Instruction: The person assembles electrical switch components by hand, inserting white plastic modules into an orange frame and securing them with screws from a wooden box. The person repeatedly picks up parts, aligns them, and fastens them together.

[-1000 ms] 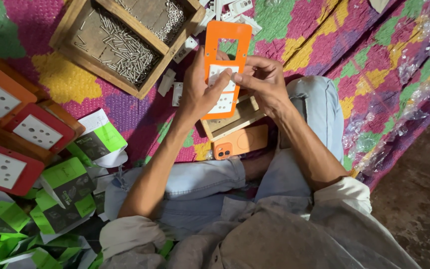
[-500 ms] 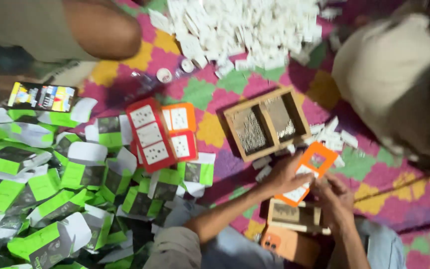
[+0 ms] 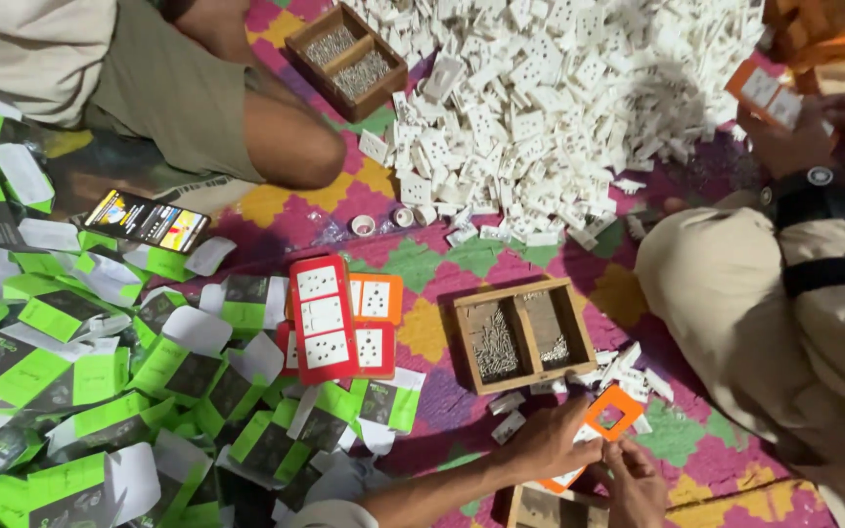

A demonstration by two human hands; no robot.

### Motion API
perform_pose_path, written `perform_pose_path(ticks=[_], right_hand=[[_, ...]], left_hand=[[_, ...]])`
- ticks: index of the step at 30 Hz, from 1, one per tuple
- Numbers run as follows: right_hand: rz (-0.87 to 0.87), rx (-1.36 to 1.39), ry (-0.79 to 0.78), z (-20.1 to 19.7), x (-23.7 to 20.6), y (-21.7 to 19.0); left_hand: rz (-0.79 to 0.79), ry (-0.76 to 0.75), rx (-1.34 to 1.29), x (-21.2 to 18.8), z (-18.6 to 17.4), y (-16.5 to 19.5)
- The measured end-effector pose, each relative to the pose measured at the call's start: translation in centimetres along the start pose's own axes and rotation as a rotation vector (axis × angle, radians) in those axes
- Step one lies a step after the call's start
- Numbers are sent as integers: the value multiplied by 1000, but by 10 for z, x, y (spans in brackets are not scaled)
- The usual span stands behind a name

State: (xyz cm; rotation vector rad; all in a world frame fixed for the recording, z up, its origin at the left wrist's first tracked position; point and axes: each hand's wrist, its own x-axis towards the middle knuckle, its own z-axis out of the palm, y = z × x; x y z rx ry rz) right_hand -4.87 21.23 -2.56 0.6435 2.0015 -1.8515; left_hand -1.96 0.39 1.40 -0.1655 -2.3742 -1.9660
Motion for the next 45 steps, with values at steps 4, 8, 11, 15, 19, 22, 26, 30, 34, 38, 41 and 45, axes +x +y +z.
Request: perform_pose_path(ticks=[4,8,11,15,19,22,26,30,34,38,41,45], right_hand=[[-56,-94,-121,-2,5,-9],[-148,-142,-102,8,1,-15],[-225,-138,-74,14,-3,-13],[-190,-130,-19,18,-4,-14],[-214,-73,-71,19,-6,-20],[-185,-43,-64,20,-8,-22],[-179,-49,-44,24,-3,-20],[-165,-26,-26,23,-1,-18],[-179,0,-72,22,-6,-19],[-103,-2,-49,24,-13,-23],[-59,12,-43,22,-14,-24],[-118,5,-37,19,-10,-18]], left_hand=[[136,91,40,-2,3,-5],[37,5,-19,2,5,-7],[170,84,-60,2,7,-9],[113,56,-23,1,9,-13],[-3,-19,19,4,13,-18],[53,7,6,4,15,-18],[178,94,-34,1,10,-13],[121,67,-35,-1,6,-4],[129,67,-30,0,6,-1],[91,39,-47,-1,10,-6],[74,46,-13,-2,14,-10],[113,71,71,-4,17,-10]])
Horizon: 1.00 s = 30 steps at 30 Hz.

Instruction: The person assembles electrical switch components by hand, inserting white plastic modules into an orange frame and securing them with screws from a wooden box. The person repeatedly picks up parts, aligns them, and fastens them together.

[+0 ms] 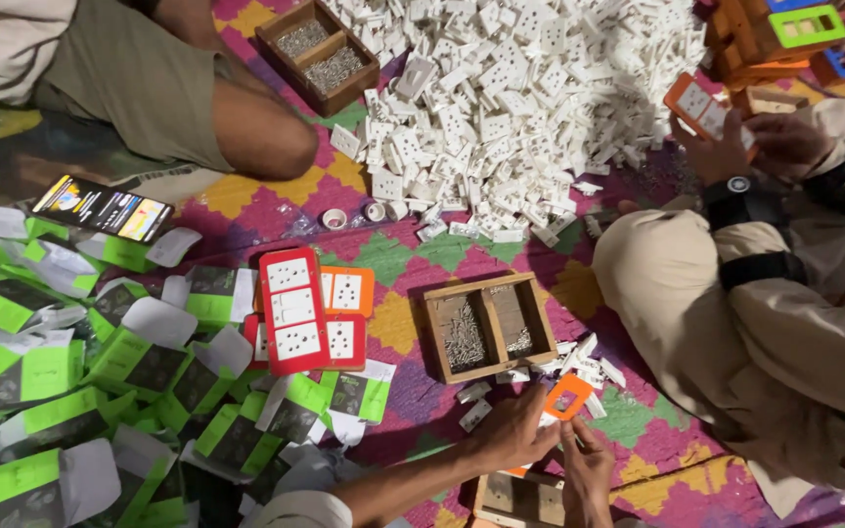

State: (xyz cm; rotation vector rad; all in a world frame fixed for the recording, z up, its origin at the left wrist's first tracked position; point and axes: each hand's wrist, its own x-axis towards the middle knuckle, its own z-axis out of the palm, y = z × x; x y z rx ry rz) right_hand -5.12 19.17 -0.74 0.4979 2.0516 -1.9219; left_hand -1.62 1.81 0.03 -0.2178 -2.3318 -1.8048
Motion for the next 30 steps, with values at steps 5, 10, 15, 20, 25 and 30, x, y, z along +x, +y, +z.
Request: perform_pose_path(ticks=[5,10,15,20,25,30], right_hand=[[10,-2,9,-6,0,5],[-65,53,30,1,-6,2],[-47,10,-116,6,-21,-21],[-33,-185,-92,9,-43,-47],[-17,-172,-176,9,-66,-59],[-125,-297,-133,-6,-59,-60]], left_hand=[[-75,-44,-14,-1,-2,12],[169,177,-81,11,-7,4],[-134,159,-213,23,19,-30],[-313,99,-774,6,39,-41],[-332,150,-795,-2,23,-26],[-211,-42,-548,1,-3,8]])
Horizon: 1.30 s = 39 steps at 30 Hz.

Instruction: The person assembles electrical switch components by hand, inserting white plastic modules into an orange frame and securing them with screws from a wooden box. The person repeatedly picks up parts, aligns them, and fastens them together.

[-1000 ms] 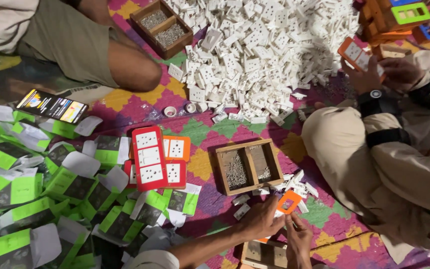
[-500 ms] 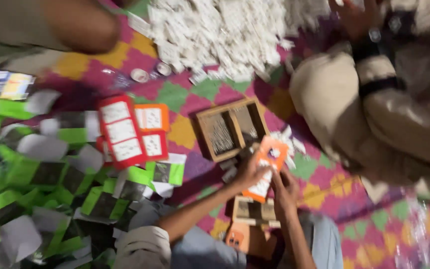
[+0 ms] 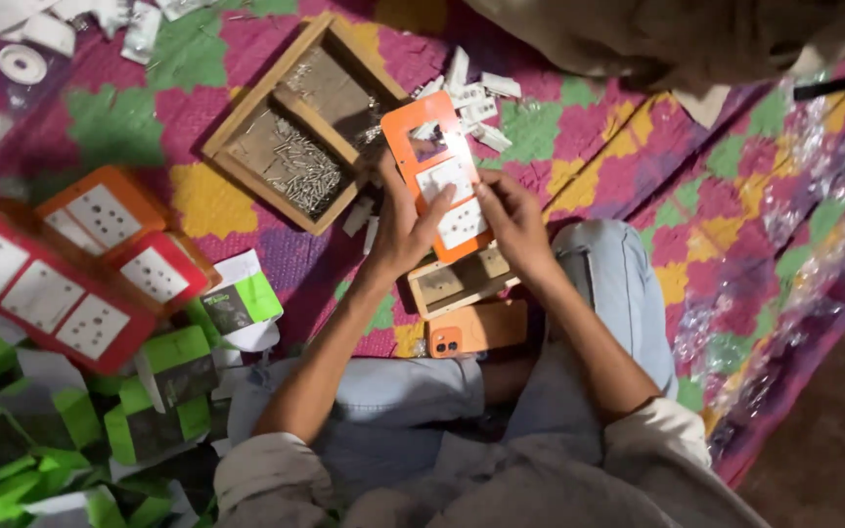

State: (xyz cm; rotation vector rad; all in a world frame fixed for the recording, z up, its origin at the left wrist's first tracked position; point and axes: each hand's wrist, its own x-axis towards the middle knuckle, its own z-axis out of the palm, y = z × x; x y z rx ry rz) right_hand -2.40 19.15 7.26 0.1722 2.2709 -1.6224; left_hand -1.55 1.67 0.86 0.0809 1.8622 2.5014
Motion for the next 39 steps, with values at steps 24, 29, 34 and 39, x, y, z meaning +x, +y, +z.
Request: perform_pose_path(ticks=[24,29,34,39], right_hand=[[-202,-462,-133,-71,-1,-20],[228,-330,-241,-81,-1,-27],[307,-125,-243,-81,3,-35],[194,213,134,-77,9,-44]], left_hand=[[542,-532,1088,1,-1,7],[617,-547,1105,-2,2,8],[531,-556,921,-12,4,9],[336,-287,471,-4,-6,1]])
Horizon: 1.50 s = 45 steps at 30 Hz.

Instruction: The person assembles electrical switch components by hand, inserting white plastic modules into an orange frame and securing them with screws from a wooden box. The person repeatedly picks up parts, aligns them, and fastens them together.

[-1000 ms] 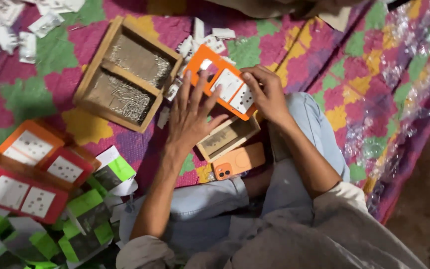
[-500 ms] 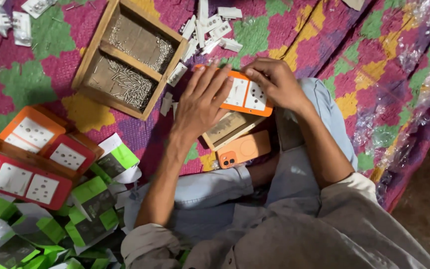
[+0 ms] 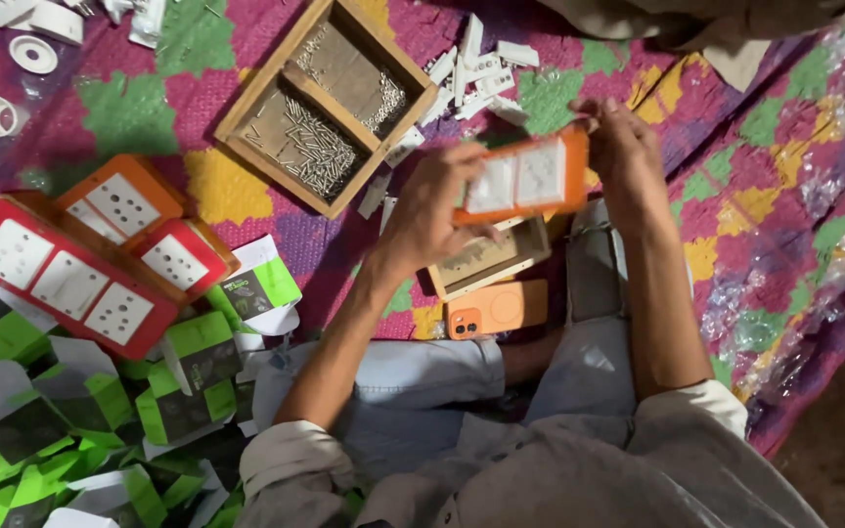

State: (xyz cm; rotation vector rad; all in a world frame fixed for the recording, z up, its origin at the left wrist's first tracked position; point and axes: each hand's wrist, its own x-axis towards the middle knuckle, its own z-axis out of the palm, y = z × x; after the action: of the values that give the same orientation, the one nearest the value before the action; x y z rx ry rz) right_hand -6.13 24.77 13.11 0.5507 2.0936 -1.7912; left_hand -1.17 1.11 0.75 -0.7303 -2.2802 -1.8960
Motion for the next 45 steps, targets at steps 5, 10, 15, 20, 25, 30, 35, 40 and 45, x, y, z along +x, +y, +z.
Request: perform_pose_path(ticks=[5,10,15,20,25,30,35,40,45], right_hand=[[-361,-424,-76,45,15,2],[-1063,-955,-230,118,51,-7],[-764,-1346,-329,175,94,-15],[-585,-1613,-322,196,113,0],[-594,-1645,-310,196,115,5],[-610,-1634,-307,193,118,5],[-714,-1680,-365,194,119,5],[-704,-1352,-375,184,103,-6],[-286,-270,-428,142,97,-11]], left_hand=[[-357,467,-823,14,-33,-23],[-286,520,-1214,17,-70,-13],[-306,578,-1291,23,-85,3],[-314,614,-1339,25,-89,1],[-324,627,-1362,24,-93,-2],[-338,610,-1352,24,-93,0],[-332,587,-1362,24,-93,-1],[-335,571,-1360,26,-93,2],[-361,552,-1311,27,-89,6]])
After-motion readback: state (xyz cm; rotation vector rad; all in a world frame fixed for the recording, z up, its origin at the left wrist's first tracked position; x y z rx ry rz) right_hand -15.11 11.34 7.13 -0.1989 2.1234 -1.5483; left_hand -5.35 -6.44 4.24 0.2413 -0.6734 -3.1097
